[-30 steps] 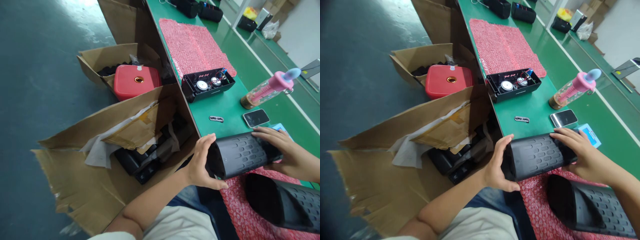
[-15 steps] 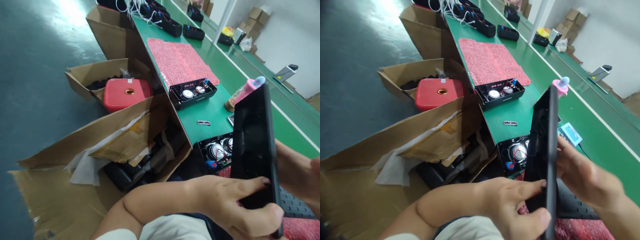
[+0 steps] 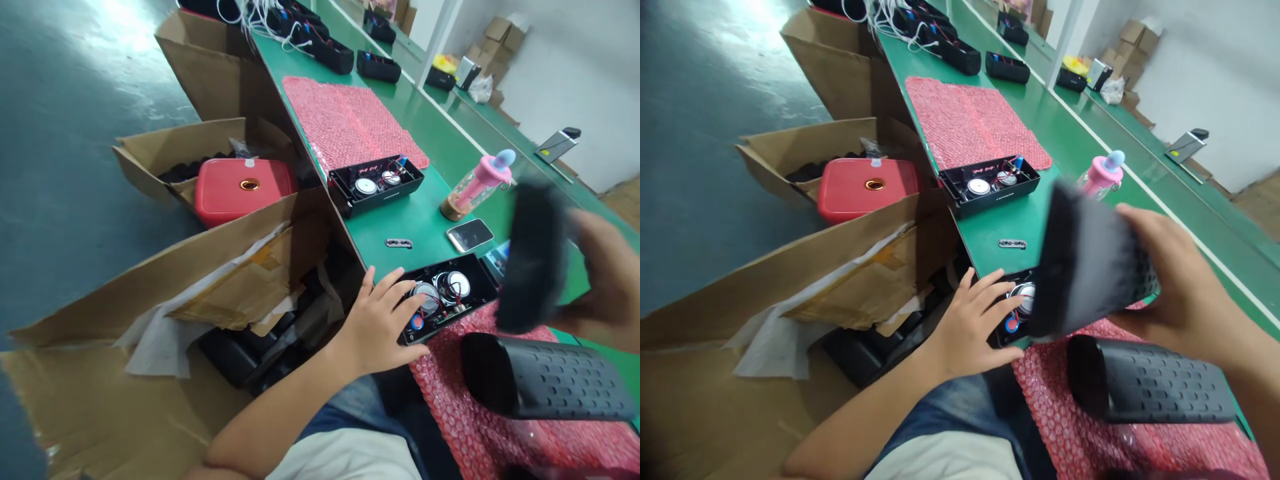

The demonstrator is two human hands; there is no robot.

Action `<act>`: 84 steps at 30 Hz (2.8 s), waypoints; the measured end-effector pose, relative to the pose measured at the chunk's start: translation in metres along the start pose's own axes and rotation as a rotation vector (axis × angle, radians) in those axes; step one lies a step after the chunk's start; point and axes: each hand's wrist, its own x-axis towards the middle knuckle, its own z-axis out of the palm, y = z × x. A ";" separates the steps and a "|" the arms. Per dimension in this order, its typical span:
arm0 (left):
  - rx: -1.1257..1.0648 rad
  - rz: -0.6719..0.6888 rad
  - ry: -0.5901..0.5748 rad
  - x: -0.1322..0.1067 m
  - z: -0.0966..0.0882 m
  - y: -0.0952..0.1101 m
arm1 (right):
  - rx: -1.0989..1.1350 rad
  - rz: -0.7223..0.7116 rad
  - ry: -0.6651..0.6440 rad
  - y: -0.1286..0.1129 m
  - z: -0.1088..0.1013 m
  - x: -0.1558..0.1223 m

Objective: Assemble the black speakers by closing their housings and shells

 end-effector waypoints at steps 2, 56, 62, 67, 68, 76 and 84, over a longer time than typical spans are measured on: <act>-0.062 -0.059 0.038 -0.004 0.006 -0.006 | -0.055 -0.085 -0.094 0.003 0.009 0.011; -0.587 -0.339 0.176 -0.040 0.045 -0.016 | 0.169 -0.128 -0.381 0.012 0.088 0.020; -0.109 -0.225 -0.002 -0.015 0.004 0.001 | 0.126 -0.100 -0.359 0.007 0.098 0.018; 0.539 -0.154 -0.399 0.036 -0.006 0.052 | 0.279 -0.091 -0.321 0.014 0.103 0.021; 0.620 -0.184 -0.469 0.046 -0.002 0.061 | 0.326 -0.087 -0.309 0.017 0.103 0.022; 0.795 -0.411 -0.525 0.077 0.023 0.077 | 0.477 -0.031 -0.137 0.042 0.053 -0.059; 0.791 -0.429 -0.539 0.086 0.019 0.070 | 0.182 0.146 -0.235 0.008 0.050 -0.179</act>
